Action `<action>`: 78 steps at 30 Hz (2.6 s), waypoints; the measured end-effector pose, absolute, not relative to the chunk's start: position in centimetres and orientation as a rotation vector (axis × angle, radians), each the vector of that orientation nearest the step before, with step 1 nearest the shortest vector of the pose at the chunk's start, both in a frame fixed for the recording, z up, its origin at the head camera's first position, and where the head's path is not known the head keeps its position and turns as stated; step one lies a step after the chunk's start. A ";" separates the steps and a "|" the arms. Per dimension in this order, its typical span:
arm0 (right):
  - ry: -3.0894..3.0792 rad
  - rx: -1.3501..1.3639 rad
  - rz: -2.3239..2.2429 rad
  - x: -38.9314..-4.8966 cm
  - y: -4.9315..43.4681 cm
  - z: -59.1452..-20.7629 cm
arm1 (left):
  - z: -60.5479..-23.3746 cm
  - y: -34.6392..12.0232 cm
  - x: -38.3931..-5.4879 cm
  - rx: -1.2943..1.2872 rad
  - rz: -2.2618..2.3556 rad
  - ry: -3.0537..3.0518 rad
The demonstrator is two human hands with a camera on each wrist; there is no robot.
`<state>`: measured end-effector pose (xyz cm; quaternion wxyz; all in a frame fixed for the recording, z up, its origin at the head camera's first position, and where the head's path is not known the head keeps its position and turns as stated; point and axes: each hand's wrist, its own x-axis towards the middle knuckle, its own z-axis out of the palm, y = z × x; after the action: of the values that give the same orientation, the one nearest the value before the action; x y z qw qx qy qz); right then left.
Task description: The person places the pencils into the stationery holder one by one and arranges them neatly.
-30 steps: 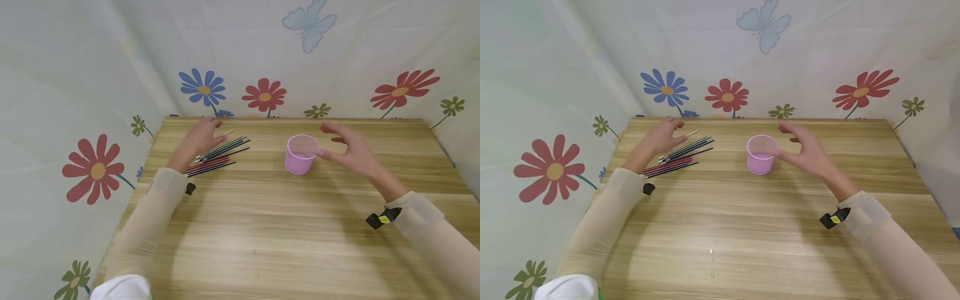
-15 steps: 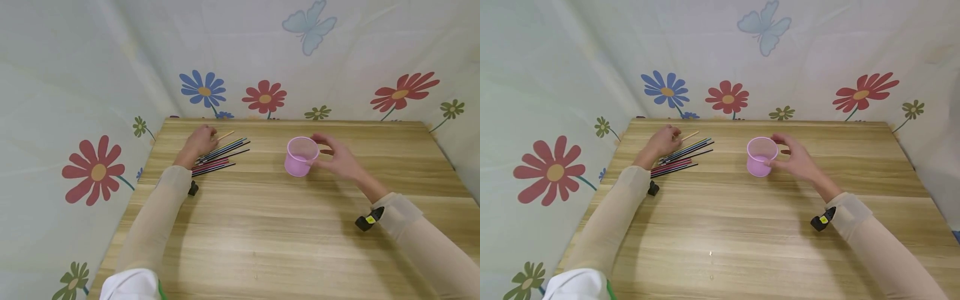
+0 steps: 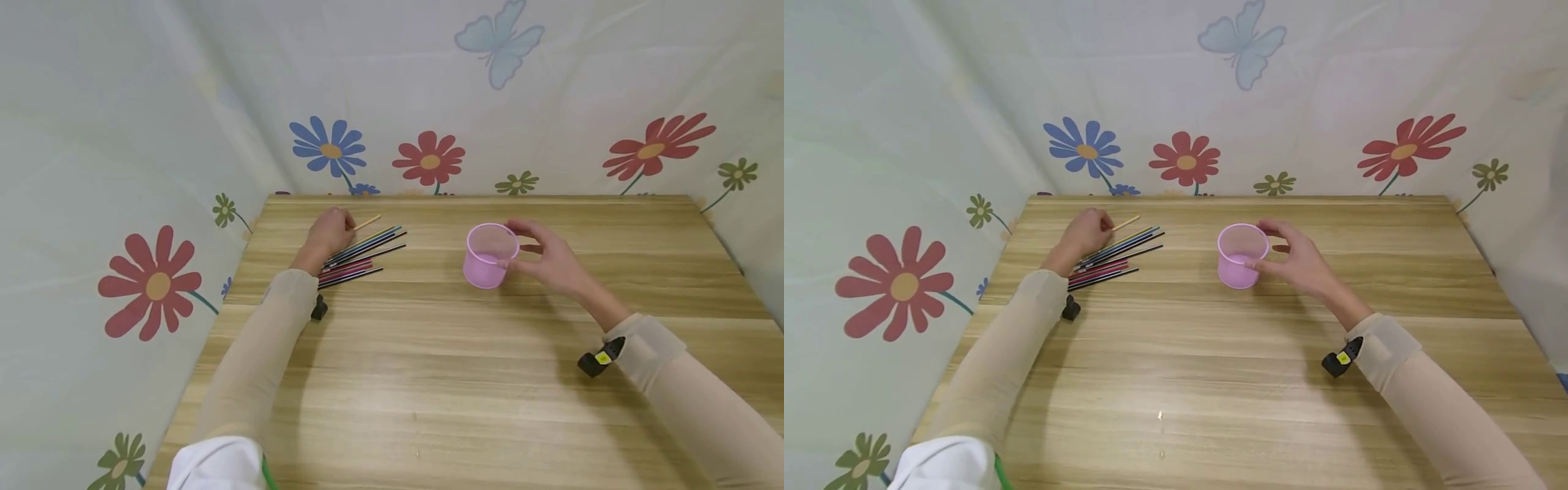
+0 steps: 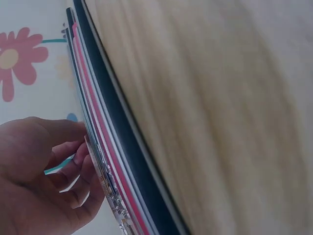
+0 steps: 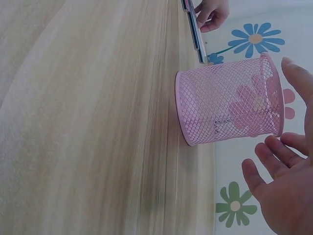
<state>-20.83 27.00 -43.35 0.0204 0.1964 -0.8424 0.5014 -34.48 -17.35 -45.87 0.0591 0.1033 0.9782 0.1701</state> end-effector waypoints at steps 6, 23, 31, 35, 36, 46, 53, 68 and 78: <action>-2.622 0.607 1.564 -20.8 27.1 -43.1 | -45.9 -17.0 -34.8 0.307 0.514 2.948; -2.623 0.596 1.583 -20.8 27.2 -43.2 | -46.2 -14.3 -35.7 0.363 0.494 2.964; -2.592 0.611 1.637 -21.0 27.3 -43.5 | -46.4 -13.6 -36.1 0.381 0.443 2.976; -2.597 0.608 1.632 -21.1 27.2 -43.6 | -46.3 -13.7 -36.0 0.415 0.400 2.985; -2.600 0.606 1.629 -21.2 27.1 -43.6 | -46.3 -13.8 -36.0 0.418 0.403 2.987; -2.642 0.601 1.593 -21.3 27.2 -43.6 | -44.4 -14.6 -35.1 0.596 0.579 3.063; -2.658 0.595 1.562 -21.5 27.3 -43.9 | -41.1 -14.0 -34.4 0.745 0.725 3.104; -2.618 0.641 1.549 -21.5 26.9 -43.9 | -34.7 -10.4 -29.9 1.024 1.400 2.871; -2.589 0.649 1.674 -21.9 26.6 -44.8 | -31.4 -7.0 -25.7 1.153 1.775 2.561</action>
<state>-21.88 26.64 -44.83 -0.0045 0.2059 -0.8217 0.5314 -25.71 -6.96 -31.36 -0.0904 0.3456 0.7676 0.5321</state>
